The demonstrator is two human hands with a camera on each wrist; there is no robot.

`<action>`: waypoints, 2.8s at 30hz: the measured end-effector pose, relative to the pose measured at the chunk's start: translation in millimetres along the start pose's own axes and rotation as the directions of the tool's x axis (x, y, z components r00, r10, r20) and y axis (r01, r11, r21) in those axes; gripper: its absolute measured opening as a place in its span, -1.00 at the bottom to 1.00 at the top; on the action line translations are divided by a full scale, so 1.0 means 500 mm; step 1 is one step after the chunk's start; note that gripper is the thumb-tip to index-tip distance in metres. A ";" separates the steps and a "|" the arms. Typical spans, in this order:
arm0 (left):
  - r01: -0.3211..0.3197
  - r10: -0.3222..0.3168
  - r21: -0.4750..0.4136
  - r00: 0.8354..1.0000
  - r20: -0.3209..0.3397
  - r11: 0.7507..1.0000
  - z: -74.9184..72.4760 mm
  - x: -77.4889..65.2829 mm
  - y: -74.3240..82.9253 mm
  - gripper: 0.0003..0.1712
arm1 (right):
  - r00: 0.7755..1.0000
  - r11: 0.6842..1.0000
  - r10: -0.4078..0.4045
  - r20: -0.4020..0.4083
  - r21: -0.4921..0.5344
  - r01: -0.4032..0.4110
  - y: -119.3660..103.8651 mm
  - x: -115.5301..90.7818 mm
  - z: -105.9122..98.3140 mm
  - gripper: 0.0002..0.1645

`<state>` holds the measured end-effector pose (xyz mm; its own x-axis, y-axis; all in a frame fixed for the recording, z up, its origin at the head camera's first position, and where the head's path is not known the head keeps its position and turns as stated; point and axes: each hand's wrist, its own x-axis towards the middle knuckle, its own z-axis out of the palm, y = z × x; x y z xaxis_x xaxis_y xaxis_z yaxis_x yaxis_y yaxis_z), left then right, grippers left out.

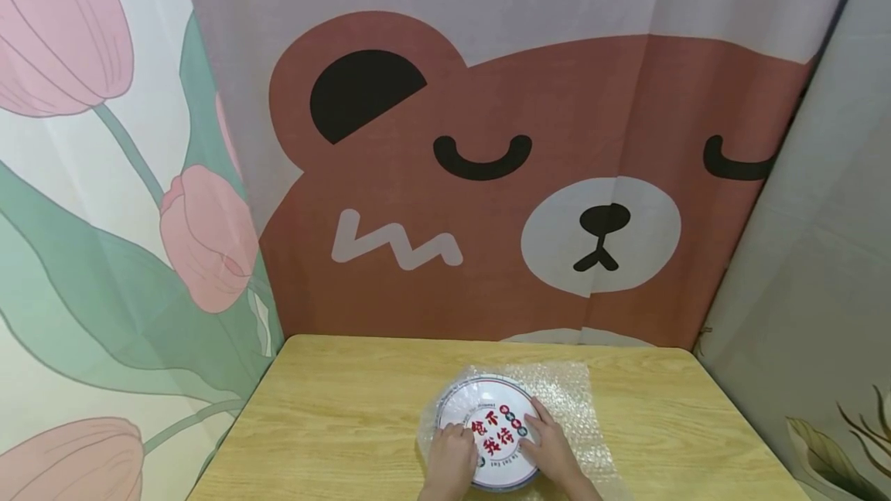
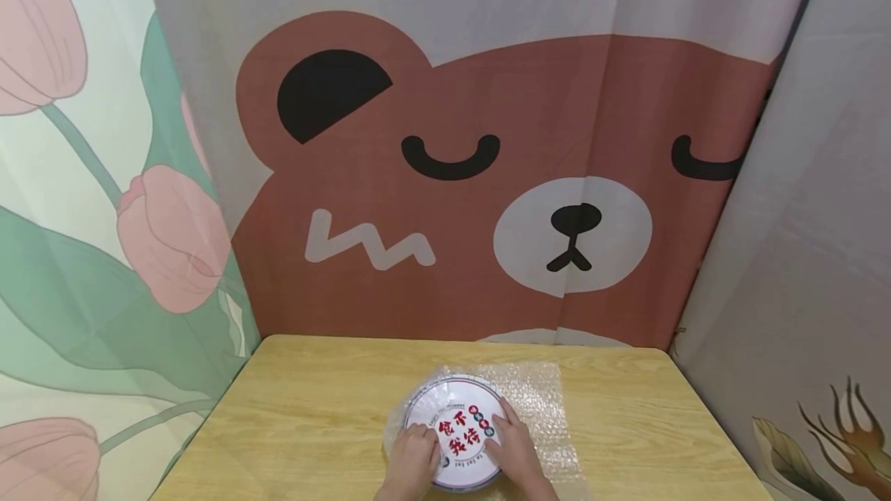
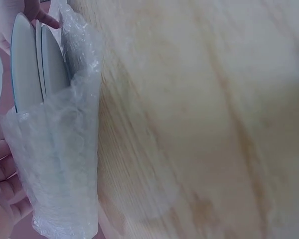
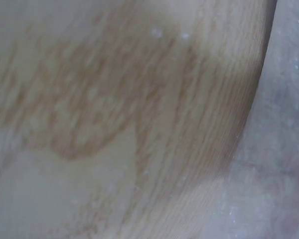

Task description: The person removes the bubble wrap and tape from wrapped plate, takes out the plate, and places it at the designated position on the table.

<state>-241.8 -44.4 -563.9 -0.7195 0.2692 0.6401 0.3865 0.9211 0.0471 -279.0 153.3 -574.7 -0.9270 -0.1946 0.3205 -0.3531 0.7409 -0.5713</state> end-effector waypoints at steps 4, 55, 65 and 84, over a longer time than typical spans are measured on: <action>-0.016 0.016 -0.001 0.999 -0.033 1.000 -0.003 -0.001 -0.002 -0.85 | 1.000 1.000 0.014 0.009 0.003 -0.014 -0.002 0.000 0.000 -0.48; 0.070 -0.079 -0.074 0.989 -0.121 0.995 -0.023 -0.030 -0.025 -0.88 | 0.999 0.999 -0.037 -0.023 0.014 0.038 0.006 -0.003 0.004 -0.50; 0.098 -0.105 -0.072 0.989 -0.100 0.993 -0.030 -0.035 -0.032 -0.88 | 0.999 0.999 -0.031 -0.029 0.009 0.031 0.002 -0.005 0.001 -0.50; 0.051 -0.061 -0.056 0.979 -0.194 0.997 -0.027 -0.047 -0.053 -0.85 | 1.000 1.000 -0.018 -0.014 -0.004 0.018 0.002 -0.004 -0.001 -0.50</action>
<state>-227.3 -79.3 -569.8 -0.6163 0.1532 0.7725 0.3810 0.9165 0.1222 -277.3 154.9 -575.5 -0.9186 -0.1991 0.3415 -0.3694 0.7399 -0.5622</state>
